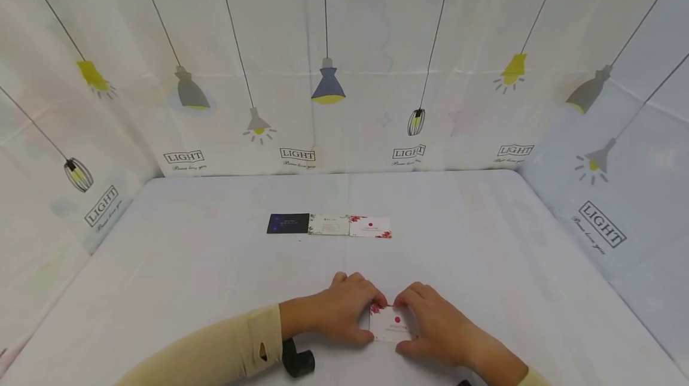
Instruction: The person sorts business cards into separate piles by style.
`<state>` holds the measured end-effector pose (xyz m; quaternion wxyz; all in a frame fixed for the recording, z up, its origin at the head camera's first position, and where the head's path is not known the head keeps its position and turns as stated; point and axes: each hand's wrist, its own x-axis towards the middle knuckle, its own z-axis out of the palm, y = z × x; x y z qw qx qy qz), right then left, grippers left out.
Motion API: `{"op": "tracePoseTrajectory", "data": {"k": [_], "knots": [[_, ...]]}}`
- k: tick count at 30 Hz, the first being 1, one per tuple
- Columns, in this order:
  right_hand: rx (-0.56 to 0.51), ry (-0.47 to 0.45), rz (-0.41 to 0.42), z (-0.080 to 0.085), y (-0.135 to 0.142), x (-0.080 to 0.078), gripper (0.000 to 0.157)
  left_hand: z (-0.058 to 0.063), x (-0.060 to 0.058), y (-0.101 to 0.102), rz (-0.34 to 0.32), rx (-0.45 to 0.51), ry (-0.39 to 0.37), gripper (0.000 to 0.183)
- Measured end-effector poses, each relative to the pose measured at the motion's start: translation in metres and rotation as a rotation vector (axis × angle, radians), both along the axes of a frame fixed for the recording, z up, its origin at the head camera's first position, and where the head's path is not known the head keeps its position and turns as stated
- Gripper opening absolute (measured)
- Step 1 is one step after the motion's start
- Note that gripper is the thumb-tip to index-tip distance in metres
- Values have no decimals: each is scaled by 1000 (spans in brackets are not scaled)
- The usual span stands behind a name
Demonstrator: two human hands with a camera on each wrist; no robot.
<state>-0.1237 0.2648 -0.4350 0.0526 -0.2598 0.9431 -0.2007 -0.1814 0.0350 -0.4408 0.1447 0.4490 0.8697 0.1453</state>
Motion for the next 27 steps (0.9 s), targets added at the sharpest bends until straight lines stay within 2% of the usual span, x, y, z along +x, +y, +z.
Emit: {"op": "tracePoseTrajectory", "data": {"k": [7,18,21,27], "knots": [[-16,103,-30,-2,-1,-2,51,6,-6,-7,15,36,8,52],[-34,228,-59,9,-4,-9,62,11,-14,-13,101,115,51,57],[-34,269,-84,9,-4,-13,65,11,-18,-16,136,158,39,57],[-78,265,-115,12,-3,-26,65,14,-25,-23,186,220,17,58]]}}
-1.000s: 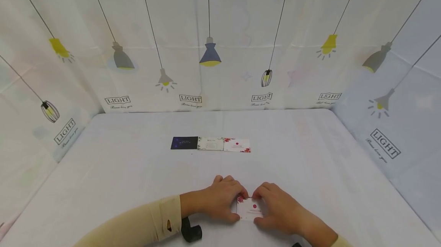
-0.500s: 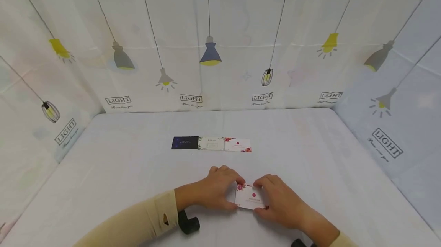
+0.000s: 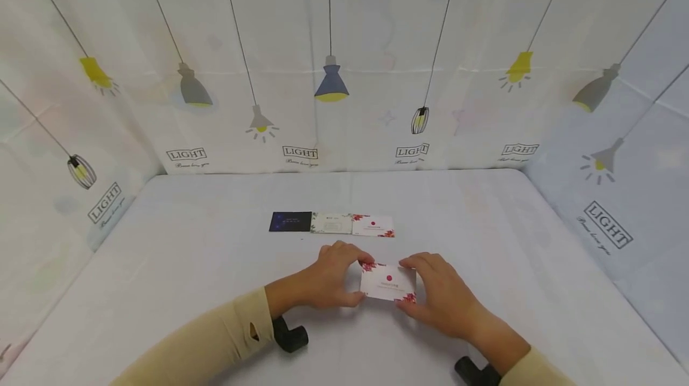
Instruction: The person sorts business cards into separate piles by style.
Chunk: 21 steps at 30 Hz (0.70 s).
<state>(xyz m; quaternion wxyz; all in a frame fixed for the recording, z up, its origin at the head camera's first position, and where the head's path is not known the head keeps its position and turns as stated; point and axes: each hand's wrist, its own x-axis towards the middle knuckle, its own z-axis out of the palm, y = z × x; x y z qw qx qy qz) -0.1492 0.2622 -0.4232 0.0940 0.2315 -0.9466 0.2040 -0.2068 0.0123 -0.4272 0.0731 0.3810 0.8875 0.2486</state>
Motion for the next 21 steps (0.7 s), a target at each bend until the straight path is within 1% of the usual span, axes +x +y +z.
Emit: {"op": "tracePoseTrajectory", "data": {"k": [3,7,11,15,17,21], "knots": [[-10,-15,7,2,1,-10,64,0,-7,-1,19,8,20,57],[-18,-23,18,6,3,-24,63,1,-19,-4,48,9,45,58],[-29,-45,24,10,1,-40,60,1,-34,-6,76,-3,67,58],[-39,-82,0,11,-2,-57,58,3,-51,-6,94,-21,96,56],[-44,-103,-17,11,-4,-65,58,3,-58,-5,102,-26,100,56],[-41,-145,-38,11,-5,-79,58,1,-70,-3,122,-39,75,57]]}}
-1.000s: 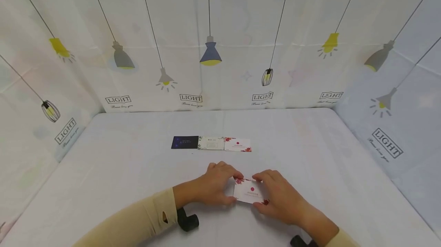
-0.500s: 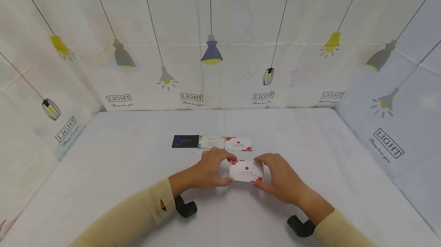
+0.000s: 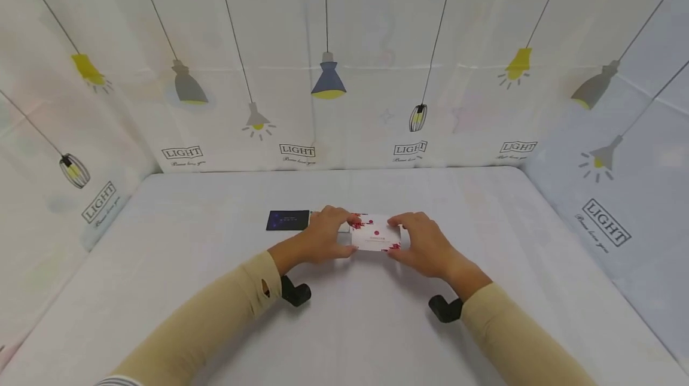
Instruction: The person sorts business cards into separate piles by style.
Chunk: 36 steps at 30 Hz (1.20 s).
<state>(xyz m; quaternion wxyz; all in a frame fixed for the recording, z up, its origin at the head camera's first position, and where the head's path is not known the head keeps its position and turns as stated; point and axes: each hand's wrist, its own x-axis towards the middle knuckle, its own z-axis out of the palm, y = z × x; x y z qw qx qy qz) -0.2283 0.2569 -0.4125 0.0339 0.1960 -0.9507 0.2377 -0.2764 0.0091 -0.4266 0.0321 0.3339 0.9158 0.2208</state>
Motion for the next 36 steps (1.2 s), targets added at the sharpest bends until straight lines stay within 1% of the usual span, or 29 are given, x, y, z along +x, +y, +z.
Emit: {"op": "tracePoseTrajectory", "data": {"k": [4,10,17,20,24,29,36], "knots": [[3,-38,-14,-2,0,-10,58,-4,-9,2,17,-32,-12,58],[-1,-74,-40,-9,-3,-24,56,-9,-20,3,32,-130,41,58],[0,-113,-53,-15,-6,-41,54,-13,-30,6,52,-209,64,58],[-5,-145,-76,-17,-6,-45,55,-16,-34,8,68,-246,76,58],[-16,-173,-90,-20,-6,-49,55,-18,-37,9,78,-294,77,59],[-22,-187,-92,-22,-8,-52,54,-23,-40,9,86,-314,70,60],[-17,-212,-103,-27,-9,-58,53,-32,-44,9,103,-314,90,59]]}}
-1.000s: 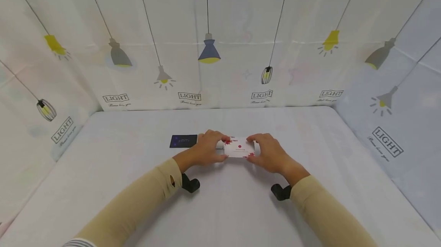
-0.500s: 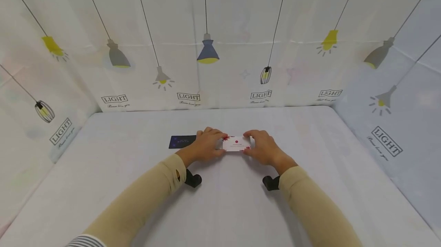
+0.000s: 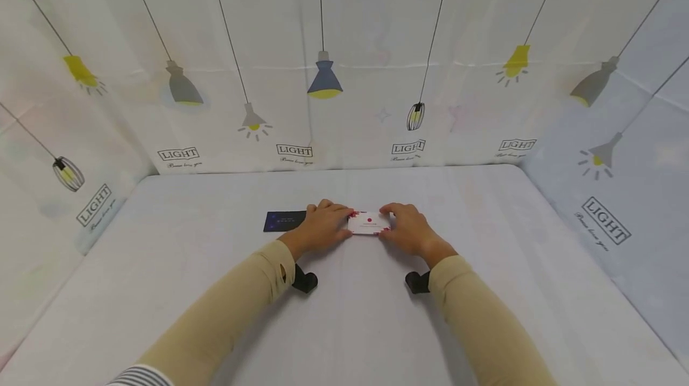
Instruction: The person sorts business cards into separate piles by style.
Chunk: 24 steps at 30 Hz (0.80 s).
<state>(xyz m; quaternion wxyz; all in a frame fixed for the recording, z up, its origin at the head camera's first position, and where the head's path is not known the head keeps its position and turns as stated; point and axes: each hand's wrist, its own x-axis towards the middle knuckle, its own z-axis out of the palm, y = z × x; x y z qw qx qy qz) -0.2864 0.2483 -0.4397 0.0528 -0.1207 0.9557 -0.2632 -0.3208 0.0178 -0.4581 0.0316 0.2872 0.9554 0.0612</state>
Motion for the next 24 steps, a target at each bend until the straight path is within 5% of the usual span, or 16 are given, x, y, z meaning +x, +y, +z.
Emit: {"op": "tracePoseTrajectory", "data": {"k": [24], "knots": [[-27,-40,-3,-9,0,-11,52,12,7,2,17,72,-43,50]]}}
